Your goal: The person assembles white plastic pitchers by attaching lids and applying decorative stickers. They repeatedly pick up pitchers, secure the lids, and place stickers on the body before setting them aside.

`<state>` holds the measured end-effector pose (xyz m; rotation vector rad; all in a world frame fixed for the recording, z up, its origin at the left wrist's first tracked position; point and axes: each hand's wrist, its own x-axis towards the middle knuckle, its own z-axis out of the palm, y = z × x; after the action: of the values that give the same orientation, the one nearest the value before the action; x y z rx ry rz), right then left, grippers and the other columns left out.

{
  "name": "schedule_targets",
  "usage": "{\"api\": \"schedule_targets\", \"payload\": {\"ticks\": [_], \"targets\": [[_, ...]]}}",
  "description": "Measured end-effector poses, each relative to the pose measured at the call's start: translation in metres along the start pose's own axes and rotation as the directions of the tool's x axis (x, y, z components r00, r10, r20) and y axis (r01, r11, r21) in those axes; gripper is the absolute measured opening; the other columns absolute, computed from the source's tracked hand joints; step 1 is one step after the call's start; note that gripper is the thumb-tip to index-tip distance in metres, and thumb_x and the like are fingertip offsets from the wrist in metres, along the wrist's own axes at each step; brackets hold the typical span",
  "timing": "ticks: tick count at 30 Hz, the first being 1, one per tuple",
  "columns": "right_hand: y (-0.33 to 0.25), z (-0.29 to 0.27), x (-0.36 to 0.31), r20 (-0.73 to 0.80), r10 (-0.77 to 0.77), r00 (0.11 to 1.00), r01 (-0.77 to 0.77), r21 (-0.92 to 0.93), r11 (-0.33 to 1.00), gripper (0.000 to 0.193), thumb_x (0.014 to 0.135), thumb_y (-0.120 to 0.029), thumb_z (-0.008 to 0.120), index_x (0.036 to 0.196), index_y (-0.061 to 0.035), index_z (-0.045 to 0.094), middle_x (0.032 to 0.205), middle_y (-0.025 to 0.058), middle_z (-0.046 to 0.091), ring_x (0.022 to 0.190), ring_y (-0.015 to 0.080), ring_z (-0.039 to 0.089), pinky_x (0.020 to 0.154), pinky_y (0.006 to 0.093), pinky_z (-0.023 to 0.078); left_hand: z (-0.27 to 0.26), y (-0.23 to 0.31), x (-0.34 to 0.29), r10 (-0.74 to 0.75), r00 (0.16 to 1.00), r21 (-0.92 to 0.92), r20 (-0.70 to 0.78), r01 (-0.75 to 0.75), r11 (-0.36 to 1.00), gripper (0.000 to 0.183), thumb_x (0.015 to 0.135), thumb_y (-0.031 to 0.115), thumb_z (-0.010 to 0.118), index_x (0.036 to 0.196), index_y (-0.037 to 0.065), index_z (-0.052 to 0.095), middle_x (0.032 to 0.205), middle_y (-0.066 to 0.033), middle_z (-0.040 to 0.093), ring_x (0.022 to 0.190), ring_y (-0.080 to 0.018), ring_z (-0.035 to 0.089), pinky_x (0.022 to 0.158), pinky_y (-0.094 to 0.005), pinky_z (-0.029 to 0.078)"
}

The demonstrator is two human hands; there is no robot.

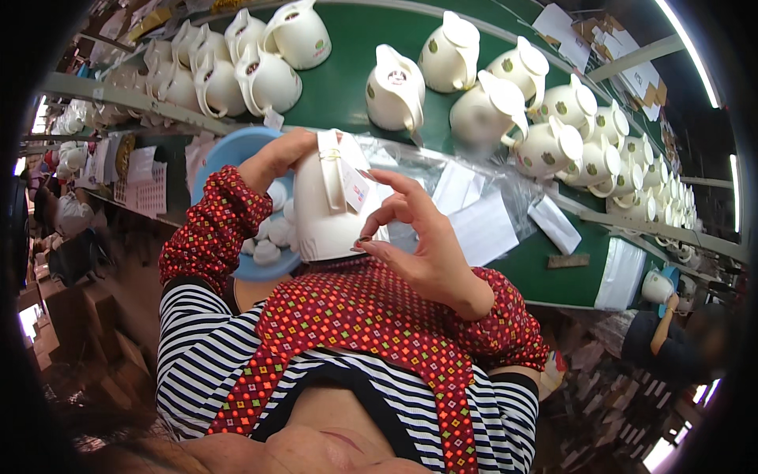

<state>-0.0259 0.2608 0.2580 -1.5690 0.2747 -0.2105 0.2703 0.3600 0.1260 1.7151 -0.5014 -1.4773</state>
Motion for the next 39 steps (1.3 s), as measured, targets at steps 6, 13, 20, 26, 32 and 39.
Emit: {"api": "schedule_targets", "payload": {"ticks": [6,13,20,26,32,39], "targets": [[0.012,0.018,-0.025,0.113,0.033,0.993,-0.009,-0.211,0.977,0.092,0.083,0.006,0.077,0.161,-0.0060,0.031,0.094,0.0028,0.070,0.098,0.0150,0.065,0.116,0.0422,0.036,0.041,-0.025,-0.015,-0.073,0.997,0.056,0.023,0.071,0.996,0.056,0.092,0.056,0.070,0.106,0.003,0.079,0.090,-0.0070,0.075,0.072,-0.0170,0.069,0.063,-0.0318,0.054],[0.025,0.031,-0.032,0.160,-0.010,0.987,0.070,-0.376,0.924,0.096,0.080,0.008,0.077,0.163,-0.0107,0.032,0.096,0.0036,0.068,0.101,0.0209,0.063,0.112,0.0429,0.037,0.040,-0.041,-0.009,-0.062,0.996,0.095,0.061,0.056,0.994,0.055,0.093,0.055,0.069,0.106,0.002,0.078,0.094,-0.0092,0.075,0.078,-0.0186,0.070,0.068,-0.0331,0.055],[0.040,0.041,-0.031,0.163,-0.091,0.982,0.157,-0.453,0.878,0.098,0.076,0.007,0.077,0.162,-0.0153,0.036,0.100,0.0032,0.066,0.106,0.0263,0.057,0.107,0.0426,0.036,0.033,-0.055,-0.005,-0.058,0.995,0.059,0.076,0.054,0.997,0.053,0.094,0.051,0.068,0.112,0.002,0.078,0.102,-0.0106,0.078,0.087,-0.0198,0.073,0.073,-0.0334,0.056],[0.065,0.043,-0.029,0.195,-0.215,0.957,0.286,-0.509,0.812,0.105,0.071,-0.002,0.087,0.162,-0.0157,0.037,0.107,0.0062,0.063,0.106,0.0274,0.056,0.105,0.0437,0.037,0.031,-0.058,-0.008,-0.055,0.994,0.051,0.089,0.051,0.997,0.051,0.095,0.050,0.069,0.110,0.002,0.079,0.101,-0.0086,0.077,0.086,-0.0168,0.071,0.073,-0.0324,0.055],[0.104,0.036,-0.011,-0.084,-0.273,0.958,0.160,-0.634,0.757,0.136,0.053,-0.036,0.104,0.164,-0.0123,0.028,0.141,0.0209,0.044,0.123,0.0357,0.049,0.107,0.0494,0.041,0.037,-0.049,-0.014,0.003,0.997,0.073,0.080,-0.009,0.997,0.051,0.095,0.052,0.070,0.102,0.003,0.081,0.092,-0.0060,0.076,0.078,-0.0126,0.066,0.067,-0.0304,0.052],[0.108,0.031,0.005,-0.011,-0.278,0.961,0.212,-0.617,0.758,0.137,0.053,-0.059,0.097,0.162,-0.0085,0.032,0.159,0.0277,0.032,0.143,0.0482,0.036,0.117,0.0583,0.028,0.011,-0.066,-0.008,-0.014,0.990,-0.025,0.137,0.018,1.000,0.053,0.096,0.053,0.070,0.110,0.003,0.078,0.093,-0.0022,0.075,0.077,-0.0113,0.068,0.063,-0.0266,0.050]]}}
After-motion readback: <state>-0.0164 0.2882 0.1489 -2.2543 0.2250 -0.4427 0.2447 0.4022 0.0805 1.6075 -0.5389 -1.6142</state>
